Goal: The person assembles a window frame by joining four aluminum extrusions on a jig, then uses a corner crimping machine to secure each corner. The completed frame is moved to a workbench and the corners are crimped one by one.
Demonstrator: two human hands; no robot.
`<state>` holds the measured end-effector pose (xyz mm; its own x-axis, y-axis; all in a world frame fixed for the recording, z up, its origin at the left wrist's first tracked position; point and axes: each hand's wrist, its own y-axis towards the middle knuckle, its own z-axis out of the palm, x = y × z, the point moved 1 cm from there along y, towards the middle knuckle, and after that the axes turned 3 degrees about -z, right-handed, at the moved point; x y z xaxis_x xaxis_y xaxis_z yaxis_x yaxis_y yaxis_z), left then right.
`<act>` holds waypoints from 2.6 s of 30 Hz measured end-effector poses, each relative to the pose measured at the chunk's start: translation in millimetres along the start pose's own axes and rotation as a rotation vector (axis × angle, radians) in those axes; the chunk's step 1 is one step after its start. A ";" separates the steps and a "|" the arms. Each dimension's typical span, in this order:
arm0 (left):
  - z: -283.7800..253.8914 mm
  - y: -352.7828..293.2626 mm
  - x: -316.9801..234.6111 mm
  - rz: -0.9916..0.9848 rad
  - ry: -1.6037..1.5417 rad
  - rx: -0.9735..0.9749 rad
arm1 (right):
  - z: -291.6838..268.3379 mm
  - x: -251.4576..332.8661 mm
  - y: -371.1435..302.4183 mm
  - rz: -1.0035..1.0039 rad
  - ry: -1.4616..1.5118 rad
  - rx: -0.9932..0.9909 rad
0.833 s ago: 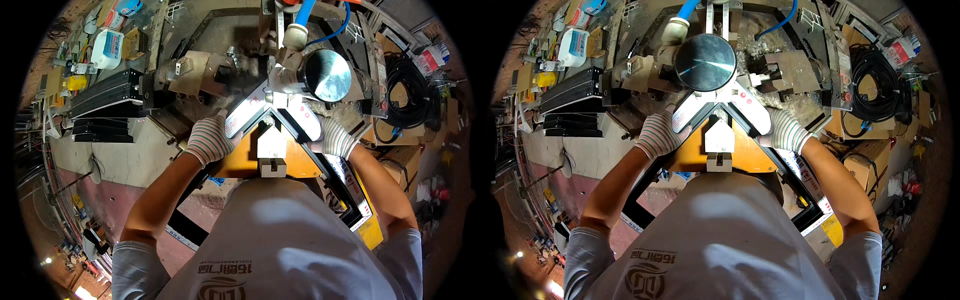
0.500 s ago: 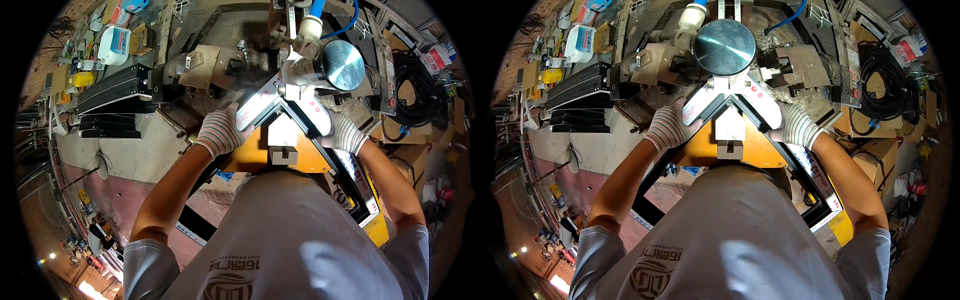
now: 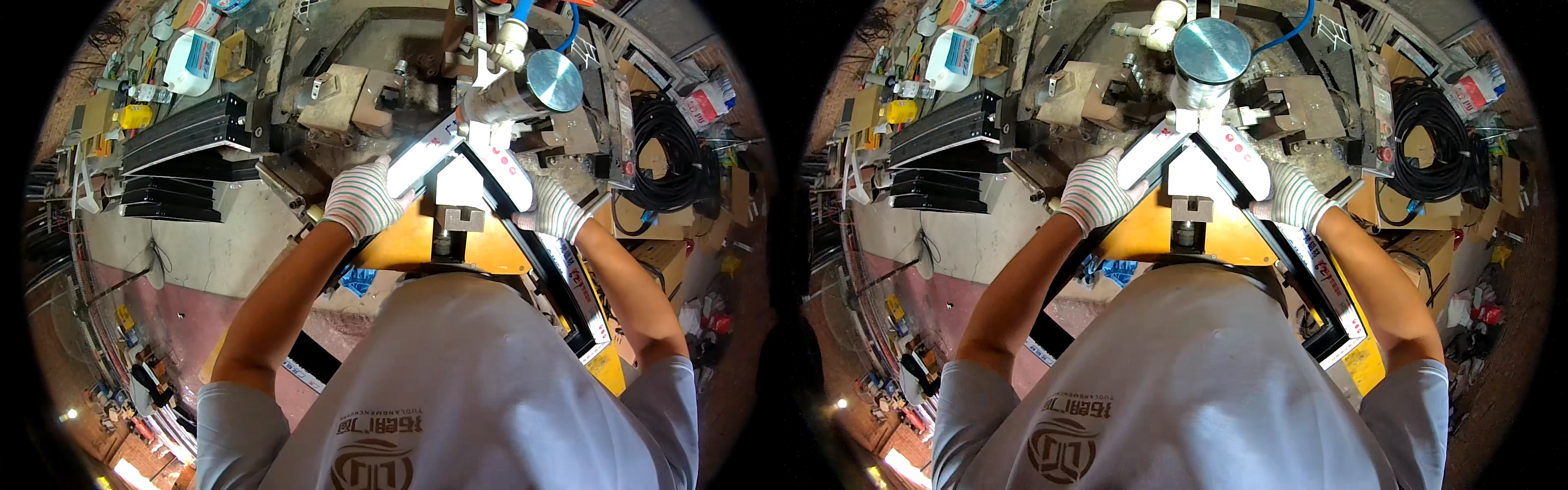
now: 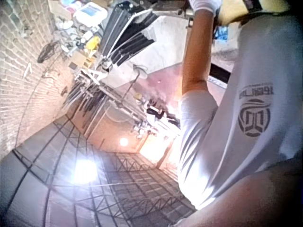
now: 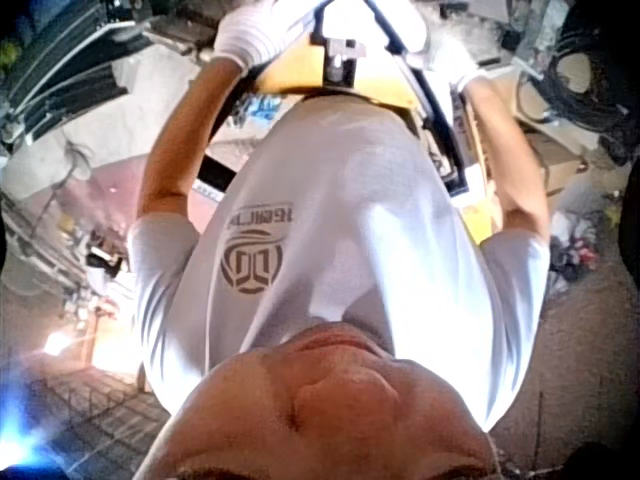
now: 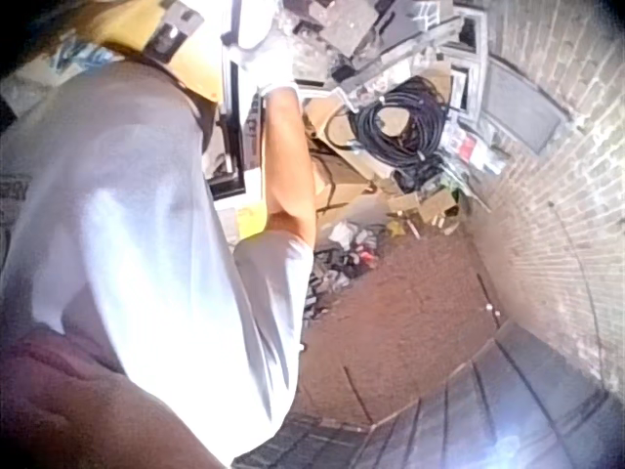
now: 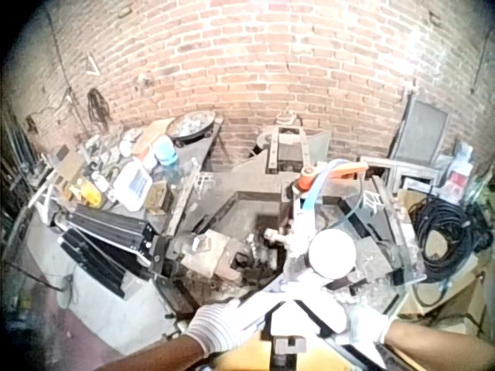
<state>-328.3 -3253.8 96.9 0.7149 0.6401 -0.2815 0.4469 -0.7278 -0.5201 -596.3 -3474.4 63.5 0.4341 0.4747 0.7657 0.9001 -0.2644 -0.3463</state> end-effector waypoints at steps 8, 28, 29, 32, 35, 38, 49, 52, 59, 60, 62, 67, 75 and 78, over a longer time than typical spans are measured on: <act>3.7 0.6 3.7 0.074 0.040 -0.036 | -5.1 4.6 0.3 0.117 -0.036 0.043; -1.9 -11.8 -16.7 0.008 0.079 -0.095 | 3.2 -13.7 2.8 -0.006 -0.107 -0.052; 2.9 -6.3 -10.8 0.018 0.067 -0.090 | -0.8 -8.5 1.6 0.009 -0.087 -0.020; 6.8 -5.3 -6.8 -0.024 0.124 -0.109 | -16.7 20.2 -5.4 0.024 -0.083 0.071; 12.4 -2.6 -4.1 0.000 0.117 -0.163 | -16.2 20.1 -7.2 0.032 -0.147 0.077; 11.7 -2.4 -9.9 -0.022 0.113 -0.164 | -13.1 14.6 -8.7 0.074 -0.143 0.074; 10.8 -2.8 -10.9 -0.006 0.039 -0.135 | -6.8 2.7 -4.3 0.084 -0.168 0.093; 14.1 -2.2 -5.7 0.022 0.033 -0.161 | -11.7 8.3 -9.3 0.026 -0.107 0.058; 13.4 -2.1 -7.6 0.050 0.006 -0.162 | -3.2 -6.1 -3.7 0.020 -0.125 0.036; 12.5 -3.2 -8.5 0.043 0.012 -0.163 | -3.8 -3.7 -3.4 0.017 -0.131 0.041; 10.5 -5.3 -10.9 0.031 0.025 -0.163 | -7.8 1.3 -4.7 0.017 -0.125 0.053; 8.4 -7.0 -12.8 0.028 -0.001 -0.147 | -11.2 6.2 -9.1 -0.031 -0.098 0.024; 10.3 -5.3 -9.3 0.052 -0.027 -0.156 | -2.6 -7.7 -3.7 -0.051 -0.084 -0.007; 11.2 -5.0 -8.3 0.042 -0.011 -0.164 | -3.5 -5.5 -3.9 -0.042 -0.092 -0.006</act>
<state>-342.5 -3252.8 92.8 0.7291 0.6105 -0.3094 0.4993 -0.7836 -0.3697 -602.3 -3478.9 62.6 0.3976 0.5610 0.7261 0.9176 -0.2477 -0.3111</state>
